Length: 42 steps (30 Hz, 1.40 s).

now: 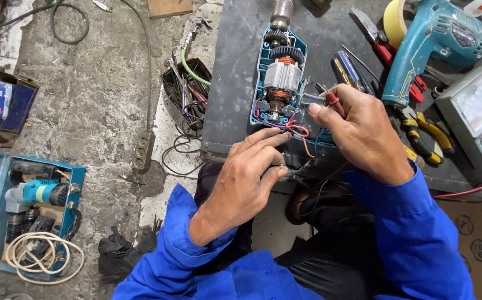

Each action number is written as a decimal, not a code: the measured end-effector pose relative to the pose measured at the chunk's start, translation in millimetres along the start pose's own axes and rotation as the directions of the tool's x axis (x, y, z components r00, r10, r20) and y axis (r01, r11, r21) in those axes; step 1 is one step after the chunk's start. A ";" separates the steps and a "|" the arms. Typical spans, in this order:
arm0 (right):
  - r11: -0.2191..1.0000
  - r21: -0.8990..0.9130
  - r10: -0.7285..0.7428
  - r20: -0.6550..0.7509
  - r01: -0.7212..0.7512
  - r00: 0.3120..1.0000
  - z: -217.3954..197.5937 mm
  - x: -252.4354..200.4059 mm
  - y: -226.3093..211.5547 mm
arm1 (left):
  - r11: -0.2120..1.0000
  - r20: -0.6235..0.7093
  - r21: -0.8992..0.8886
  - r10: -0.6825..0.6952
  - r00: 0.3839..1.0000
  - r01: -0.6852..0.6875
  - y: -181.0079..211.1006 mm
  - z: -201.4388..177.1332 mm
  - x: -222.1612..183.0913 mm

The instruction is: Repairing the internal wiring and components of an electric drill on a workbench

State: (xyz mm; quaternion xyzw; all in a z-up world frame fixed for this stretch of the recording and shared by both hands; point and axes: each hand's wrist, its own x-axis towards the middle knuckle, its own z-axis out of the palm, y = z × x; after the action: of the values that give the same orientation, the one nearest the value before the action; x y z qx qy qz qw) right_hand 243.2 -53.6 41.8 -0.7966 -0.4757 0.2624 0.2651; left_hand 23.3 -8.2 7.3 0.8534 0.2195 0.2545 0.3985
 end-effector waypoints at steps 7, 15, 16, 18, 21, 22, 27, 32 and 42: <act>0.967 0.245 0.062 0.045 -0.072 0.997 1.0 2.9 -1.8 | 1.000 -0.002 -0.011 -0.016 1.000 0.016 -0.6 0.8 -1.1; 0.964 0.257 0.060 0.045 -0.070 0.997 3.1 1.1 -3.1 | 1.000 -0.002 0.018 0.002 1.000 -0.002 -4.1 4.0 -2.2; 0.964 0.256 0.063 0.043 -0.072 0.997 1.5 -0.3 -2.1 | 1.000 0.000 0.016 0.004 1.000 -0.004 -3.8 4.1 -2.3; 0.949 0.314 -0.049 0.070 0.024 0.996 -1.5 -1.7 -0.9 | 1.000 0.002 0.020 -0.005 1.000 0.005 -3.6 3.9 -2.0; 0.938 0.347 -0.049 0.109 0.008 0.993 -13.7 -8.6 -15.7 | 1.000 -0.001 0.011 0.001 1.000 -0.001 -3.6 3.2 -2.1; 0.937 0.348 -0.047 0.106 0.007 0.993 -12.9 -9.1 -10.1 | 1.000 0.002 0.012 0.004 1.000 -0.004 -3.0 3.3 -1.6; 0.906 0.422 -0.082 0.127 0.021 0.988 -5.6 -10.7 1.9 | 1.000 -0.002 0.002 -0.005 1.000 0.005 0.0 2.7 -0.2; 0.924 0.355 -0.172 0.053 0.142 0.984 -1.0 -12.9 2.6 | 1.000 0.007 0.022 -0.005 1.000 0.004 -1.9 3.5 -1.7; 0.924 0.328 -0.198 -0.023 0.194 0.980 -1.2 -18.9 -5.6 | 1.000 0.005 0.016 0.012 1.000 -0.012 -5.1 4.4 -2.6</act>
State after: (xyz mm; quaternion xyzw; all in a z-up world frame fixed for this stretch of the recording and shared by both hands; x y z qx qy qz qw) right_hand 232.7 -68.5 49.5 -0.6883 -0.5038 0.3144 0.4166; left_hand 23.1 -9.2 0.2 0.8584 0.2154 0.2531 0.3908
